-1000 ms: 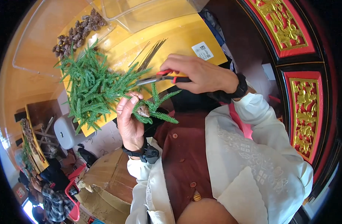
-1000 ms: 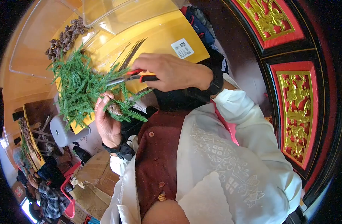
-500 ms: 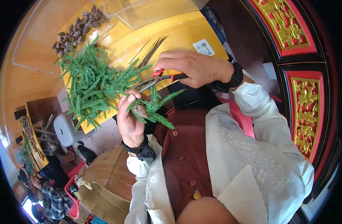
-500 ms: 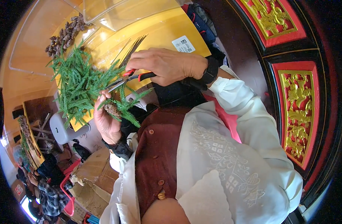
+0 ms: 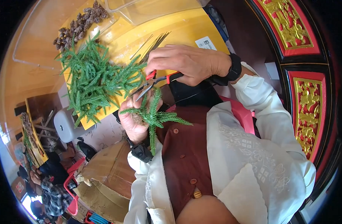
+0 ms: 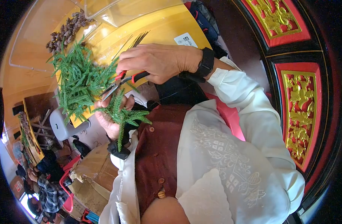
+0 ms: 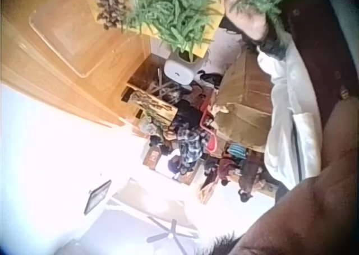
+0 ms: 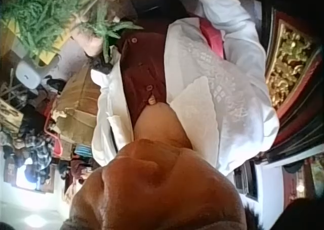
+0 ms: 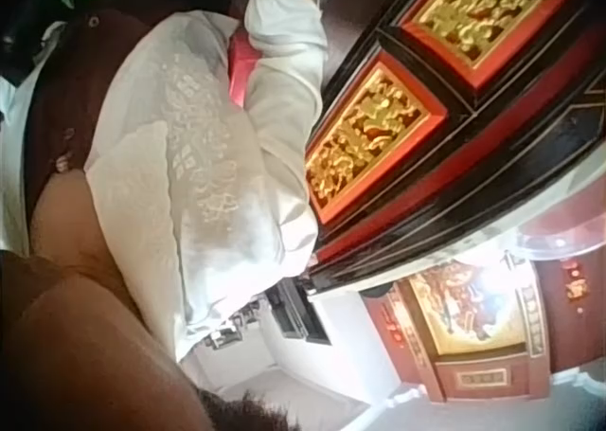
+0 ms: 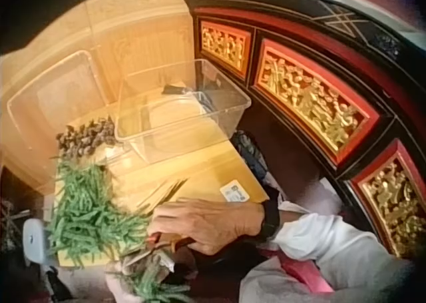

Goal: Trimming pine branches and sorting pine cones into a container.

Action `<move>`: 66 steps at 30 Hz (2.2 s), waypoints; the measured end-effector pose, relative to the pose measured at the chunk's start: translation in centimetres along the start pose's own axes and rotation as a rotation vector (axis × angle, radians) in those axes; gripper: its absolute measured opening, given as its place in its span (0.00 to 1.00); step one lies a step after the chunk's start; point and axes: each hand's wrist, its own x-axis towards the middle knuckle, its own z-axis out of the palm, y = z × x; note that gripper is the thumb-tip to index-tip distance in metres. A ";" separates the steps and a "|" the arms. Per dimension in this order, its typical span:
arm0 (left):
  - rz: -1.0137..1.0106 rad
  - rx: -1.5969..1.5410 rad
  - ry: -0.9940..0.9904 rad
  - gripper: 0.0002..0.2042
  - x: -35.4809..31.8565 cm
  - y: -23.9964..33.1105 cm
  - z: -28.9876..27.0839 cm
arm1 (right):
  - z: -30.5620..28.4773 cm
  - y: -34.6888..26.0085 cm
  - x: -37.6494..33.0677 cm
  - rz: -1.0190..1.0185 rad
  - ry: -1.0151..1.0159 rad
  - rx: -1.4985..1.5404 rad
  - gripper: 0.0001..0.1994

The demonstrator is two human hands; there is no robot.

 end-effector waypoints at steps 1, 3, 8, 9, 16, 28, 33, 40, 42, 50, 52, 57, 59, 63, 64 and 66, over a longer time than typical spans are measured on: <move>0.002 0.001 0.001 0.07 -0.1 0.1 -0.4 | 0.0 0.1 0.0 -0.004 0.001 -0.010 0.31; 0.052 -0.031 -0.037 0.07 -0.3 0.5 -1.4 | 0.1 0.2 0.1 -0.010 0.003 -0.020 0.31; 0.075 -0.003 -0.027 0.06 -0.6 0.2 -1.4 | 0.3 -0.1 0.3 -0.022 0.023 -0.002 0.29; 0.063 0.005 -0.021 0.06 -0.6 0.3 -1.4 | 0.4 -0.1 0.3 -0.021 0.023 -0.002 0.29; 0.049 0.022 -0.008 0.08 0.1 0.3 0.1 | 0.4 -0.1 0.4 0.015 0.013 0.003 0.29; 0.091 0.183 0.017 0.11 0.6 0.4 0.9 | 0.2 0.1 0.6 0.054 -0.005 0.025 0.28; 0.061 0.020 0.064 0.09 -0.3 0.2 -0.1 | 0.2 -0.1 0.8 0.023 -0.029 0.013 0.28; -0.031 -0.046 -0.136 0.07 0.3 0.5 -0.4 | 0.6 0.1 1.4 -0.062 0.048 0.022 0.25; -0.008 0.069 0.116 0.06 -0.2 1.0 -0.2 | 0.7 0.2 1.4 -0.055 0.065 0.020 0.24; 0.487 0.837 0.486 0.06 0.9 1.1 1.1 | 1.9 -2.0 0.2 0.338 0.156 -0.084 0.09; 0.523 1.062 0.584 0.03 0.7 0.4 2.7 | 2.0 -3.0 0.1 0.413 0.124 -0.066 0.09; 0.719 1.307 0.608 0.02 1.2 0.0 2.8 | 1.5 -3.6 0.4 0.492 0.061 -0.072 0.10; 0.791 1.347 0.622 0.02 1.1 0.1 2.7 | 1.5 -3.2 0.5 0.441 0.070 -0.090 0.12; 0.607 1.098 0.600 0.02 0.6 0.7 2.6 | 1.4 -1.7 0.2 0.361 0.066 -0.132 0.15; 0.525 0.973 0.555 0.03 0.5 0.8 2.7 | 1.4 -0.9 0.2 0.271 0.074 -0.109 0.16; 0.448 0.864 0.482 0.04 0.2 1.0 2.7 | 1.2 0.0 0.4 0.181 0.083 -0.085 0.16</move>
